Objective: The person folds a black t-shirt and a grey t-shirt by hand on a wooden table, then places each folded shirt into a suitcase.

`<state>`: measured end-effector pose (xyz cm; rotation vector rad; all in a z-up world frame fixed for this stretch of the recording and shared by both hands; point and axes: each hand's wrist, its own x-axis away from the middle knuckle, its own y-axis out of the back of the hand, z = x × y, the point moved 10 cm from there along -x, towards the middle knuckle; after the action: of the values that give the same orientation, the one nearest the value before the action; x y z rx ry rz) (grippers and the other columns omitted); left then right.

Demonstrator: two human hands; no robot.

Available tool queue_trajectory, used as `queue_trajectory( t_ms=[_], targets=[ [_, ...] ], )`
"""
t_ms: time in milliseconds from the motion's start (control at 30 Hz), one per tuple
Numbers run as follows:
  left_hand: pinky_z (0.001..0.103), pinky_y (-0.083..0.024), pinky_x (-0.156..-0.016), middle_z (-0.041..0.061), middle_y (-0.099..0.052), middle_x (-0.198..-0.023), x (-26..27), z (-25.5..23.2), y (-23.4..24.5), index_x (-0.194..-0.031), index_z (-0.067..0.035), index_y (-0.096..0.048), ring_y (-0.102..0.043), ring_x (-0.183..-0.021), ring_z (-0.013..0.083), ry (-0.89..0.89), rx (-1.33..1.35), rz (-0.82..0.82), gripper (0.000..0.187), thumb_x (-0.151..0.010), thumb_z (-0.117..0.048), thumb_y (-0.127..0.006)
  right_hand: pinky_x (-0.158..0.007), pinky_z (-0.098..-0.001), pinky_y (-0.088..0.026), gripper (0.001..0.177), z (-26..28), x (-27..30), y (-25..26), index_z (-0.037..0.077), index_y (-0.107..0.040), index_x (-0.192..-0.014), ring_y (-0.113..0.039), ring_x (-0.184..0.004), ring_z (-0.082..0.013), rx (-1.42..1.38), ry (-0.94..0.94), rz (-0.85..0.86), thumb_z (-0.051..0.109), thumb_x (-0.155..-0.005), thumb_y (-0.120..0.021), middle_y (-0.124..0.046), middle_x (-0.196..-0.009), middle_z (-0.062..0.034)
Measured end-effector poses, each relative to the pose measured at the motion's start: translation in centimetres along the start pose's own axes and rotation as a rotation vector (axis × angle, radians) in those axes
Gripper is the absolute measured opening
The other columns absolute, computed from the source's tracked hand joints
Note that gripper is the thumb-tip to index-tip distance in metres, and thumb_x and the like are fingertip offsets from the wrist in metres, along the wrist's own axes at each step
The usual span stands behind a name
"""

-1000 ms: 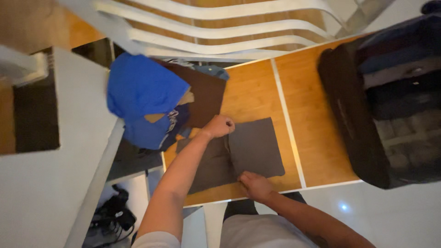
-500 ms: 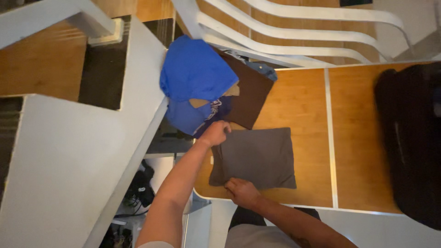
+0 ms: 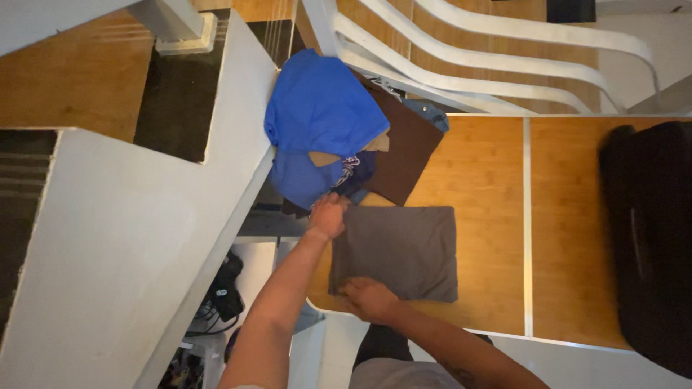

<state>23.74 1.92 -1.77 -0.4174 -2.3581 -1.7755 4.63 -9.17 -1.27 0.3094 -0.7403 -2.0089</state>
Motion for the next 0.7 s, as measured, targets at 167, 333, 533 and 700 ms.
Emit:
queue_trajectory(
  t_ms=[167,333,533,700],
  targets=[
    [0.046,-0.045,-0.112,0.015,-0.062,-0.128,4.4,-1.5,0.7,-0.128,-0.010,-0.063,-0.055,-0.127,0.0379,0.175,0.075,-0.269,0.049,-0.080,-0.009,-0.073,-0.099,-0.0496,-0.047,0.037,-6.6,4.5,10.3,0.007,-0.066,-0.117,-0.058,-0.115,-0.0398,0.096,-0.269,-0.482,0.023,-0.085,-0.073,-0.062,-0.122,-0.0189],
    [0.050,-0.043,-0.108,0.019,-0.057,-0.136,10.5,-0.6,-1.2,-0.134,-0.005,-0.054,-0.051,-0.131,0.0389,0.634,0.252,-0.121,0.076,-0.072,-0.036,-0.086,-0.103,-0.0478,-0.046,0.042,-12.4,10.2,20.8,0.001,-0.060,-0.126,-0.054,-0.120,-0.0425,0.190,-0.498,-0.707,0.022,-0.091,-0.071,-0.058,-0.130,-0.0218],
    [0.048,-0.045,-0.110,0.018,-0.057,-0.141,16.2,-1.1,-5.2,-0.138,-0.005,-0.051,-0.055,-0.133,0.0356,0.945,0.353,0.112,0.093,-0.067,-0.050,-0.091,-0.102,-0.0471,-0.046,0.059,-20.1,8.7,23.5,0.000,-0.054,-0.137,-0.056,-0.122,-0.0432,0.098,-0.619,-0.490,0.027,-0.088,-0.073,-0.058,-0.132,-0.0259],
    [0.050,-0.044,-0.110,0.016,-0.067,-0.132,16.8,-0.5,-7.9,-0.140,-0.006,-0.051,-0.063,-0.127,0.0314,0.995,0.329,0.132,0.094,-0.069,-0.054,-0.087,-0.099,-0.0447,-0.051,0.045,-24.8,6.9,22.3,0.002,-0.063,-0.127,-0.066,-0.113,-0.0391,-0.030,-0.603,-0.381,0.024,-0.088,-0.072,-0.069,-0.119,-0.0233]
  ],
)
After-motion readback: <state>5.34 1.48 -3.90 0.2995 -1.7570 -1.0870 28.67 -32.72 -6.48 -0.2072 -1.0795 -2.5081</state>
